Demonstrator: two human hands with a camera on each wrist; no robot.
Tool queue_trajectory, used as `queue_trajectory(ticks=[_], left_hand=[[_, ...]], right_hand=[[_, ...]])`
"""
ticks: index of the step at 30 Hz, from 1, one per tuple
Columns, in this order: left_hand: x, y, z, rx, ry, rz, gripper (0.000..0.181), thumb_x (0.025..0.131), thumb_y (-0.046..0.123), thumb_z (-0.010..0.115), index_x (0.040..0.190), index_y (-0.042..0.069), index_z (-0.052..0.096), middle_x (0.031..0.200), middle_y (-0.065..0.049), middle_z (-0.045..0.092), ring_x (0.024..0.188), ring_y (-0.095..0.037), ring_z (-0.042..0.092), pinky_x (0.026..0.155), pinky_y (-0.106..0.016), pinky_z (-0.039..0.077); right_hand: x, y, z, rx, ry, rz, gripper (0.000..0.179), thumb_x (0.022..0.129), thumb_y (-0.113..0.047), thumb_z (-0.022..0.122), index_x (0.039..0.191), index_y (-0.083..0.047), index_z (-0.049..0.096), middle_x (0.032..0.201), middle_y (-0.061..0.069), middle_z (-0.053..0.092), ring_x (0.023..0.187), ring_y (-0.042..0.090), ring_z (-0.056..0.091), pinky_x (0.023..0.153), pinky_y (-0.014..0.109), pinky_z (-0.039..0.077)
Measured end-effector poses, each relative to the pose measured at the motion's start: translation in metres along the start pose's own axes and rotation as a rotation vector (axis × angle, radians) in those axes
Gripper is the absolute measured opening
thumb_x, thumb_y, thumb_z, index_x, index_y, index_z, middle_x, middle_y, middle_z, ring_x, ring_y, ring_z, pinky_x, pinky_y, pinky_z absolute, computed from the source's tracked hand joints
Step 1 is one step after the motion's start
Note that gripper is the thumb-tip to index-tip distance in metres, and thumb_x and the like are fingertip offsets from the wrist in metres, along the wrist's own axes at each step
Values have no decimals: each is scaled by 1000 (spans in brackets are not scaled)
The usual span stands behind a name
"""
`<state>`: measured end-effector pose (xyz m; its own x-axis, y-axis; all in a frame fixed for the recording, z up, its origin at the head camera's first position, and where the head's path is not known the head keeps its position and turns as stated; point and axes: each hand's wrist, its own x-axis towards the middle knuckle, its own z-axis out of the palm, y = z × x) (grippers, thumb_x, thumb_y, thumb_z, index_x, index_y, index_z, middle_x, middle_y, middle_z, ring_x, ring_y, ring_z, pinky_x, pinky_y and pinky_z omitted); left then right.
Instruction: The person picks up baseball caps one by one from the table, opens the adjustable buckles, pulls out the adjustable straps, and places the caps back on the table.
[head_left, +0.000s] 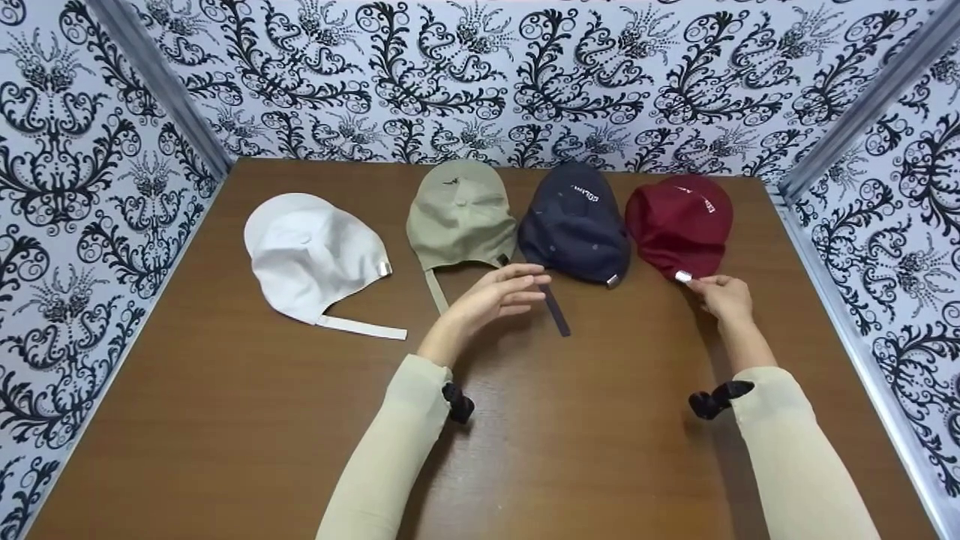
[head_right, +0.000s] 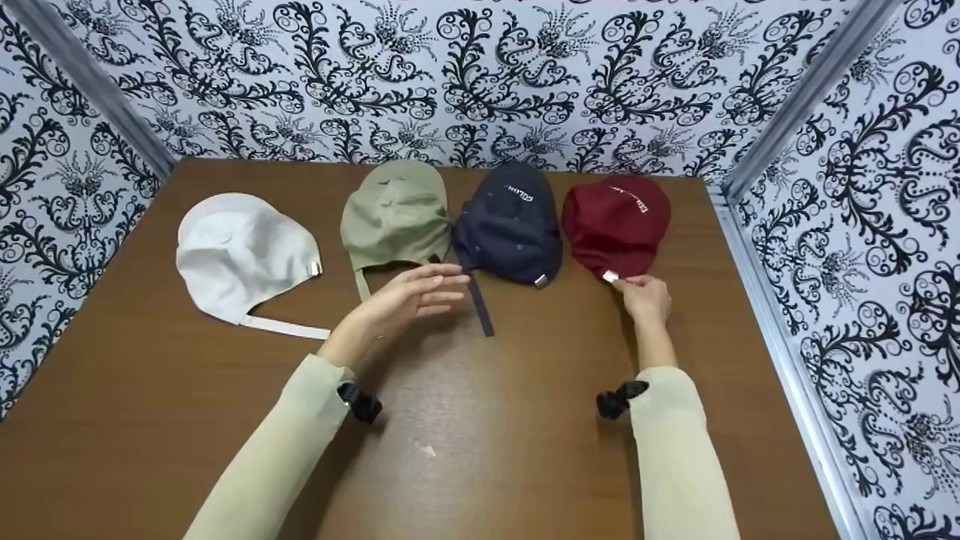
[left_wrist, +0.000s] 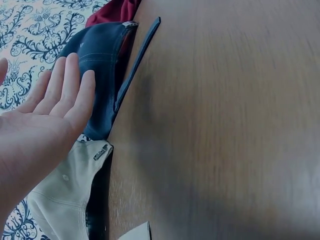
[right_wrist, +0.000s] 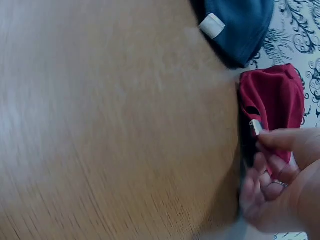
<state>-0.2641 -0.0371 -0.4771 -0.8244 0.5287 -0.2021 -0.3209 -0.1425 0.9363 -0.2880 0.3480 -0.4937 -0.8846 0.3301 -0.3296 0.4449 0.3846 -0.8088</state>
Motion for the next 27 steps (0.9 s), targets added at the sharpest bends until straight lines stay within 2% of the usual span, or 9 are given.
queue_trajectory(ticks=[2, 6, 8, 10, 12, 15, 20, 23, 27], left_hand=[[0, -1, 0, 2, 2, 1, 47, 105, 17, 47, 148, 0, 40, 150, -16, 49, 139, -41, 46, 119, -55, 34], [1, -3, 1, -13, 3, -1, 46, 105, 16, 47, 147, 0, 42, 150, -17, 49, 139, -43, 44, 119, -55, 34], [1, -4, 1, -18, 2, -2, 46, 105, 16, 47, 147, 0, 41, 150, -17, 49, 139, -43, 45, 119, -55, 34], [0, -3, 2, -20, 4, -3, 46, 105, 16, 47, 147, 0, 42, 151, -18, 49, 138, -42, 45, 119, -54, 34], [0, -3, 3, -23, 7, -3, 45, 105, 15, 47, 147, 0, 42, 150, -18, 49, 138, -42, 46, 119, -54, 34], [0, -3, 4, -25, 10, -4, 46, 105, 15, 47, 147, -1, 41, 150, -18, 49, 138, -41, 47, 119, -54, 34], [1, -4, 7, -35, -3, 0, 47, 105, 15, 46, 148, -2, 39, 151, -19, 47, 139, -43, 44, 119, -54, 33], [2, -4, 11, -36, -20, 10, 46, 105, 14, 46, 148, -2, 39, 151, -20, 47, 139, -44, 43, 120, -54, 33], [4, -4, 18, -34, -44, 27, 47, 105, 13, 45, 148, -3, 39, 151, -20, 48, 139, -45, 42, 120, -55, 33]], right_hand=[[0, -2, 1, 312, -37, 30, 9, 93, -17, 67, 91, -9, 64, 85, -8, 61, 80, 5, 62, 77, 16, 56], [-5, -8, 2, 970, -113, 138, 11, 89, -2, 69, 88, -6, 59, 79, 0, 67, 83, 13, 68, 96, 24, 56], [-6, -11, 1, 1197, -134, 181, 12, 88, 1, 69, 83, -3, 59, 77, 5, 69, 85, 17, 70, 108, 28, 49], [-8, -15, 0, 1346, -184, 201, 12, 90, 0, 66, 80, -3, 60, 78, 8, 67, 89, 20, 70, 117, 29, 39], [-11, -19, 0, 1452, -234, 196, 11, 91, 1, 64, 82, -2, 59, 80, 9, 67, 93, 23, 70, 123, 29, 30], [-15, -26, 2, 1564, -303, 156, 6, 91, 1, 62, 90, -3, 57, 88, 11, 66, 98, 27, 70, 124, 31, 27], [-25, -40, 9, 1690, -320, 37, 16, 89, 6, 64, 81, -5, 56, 99, 11, 71, 99, 28, 69, 122, 36, 33], [-33, -47, 12, 1728, -330, -44, 24, 88, 8, 64, 72, -6, 53, 98, 11, 73, 99, 29, 70, 120, 39, 37], [-43, -58, 15, 1762, -352, -139, 21, 89, 7, 61, 73, -5, 56, 93, 14, 71, 97, 33, 70, 114, 45, 43]])
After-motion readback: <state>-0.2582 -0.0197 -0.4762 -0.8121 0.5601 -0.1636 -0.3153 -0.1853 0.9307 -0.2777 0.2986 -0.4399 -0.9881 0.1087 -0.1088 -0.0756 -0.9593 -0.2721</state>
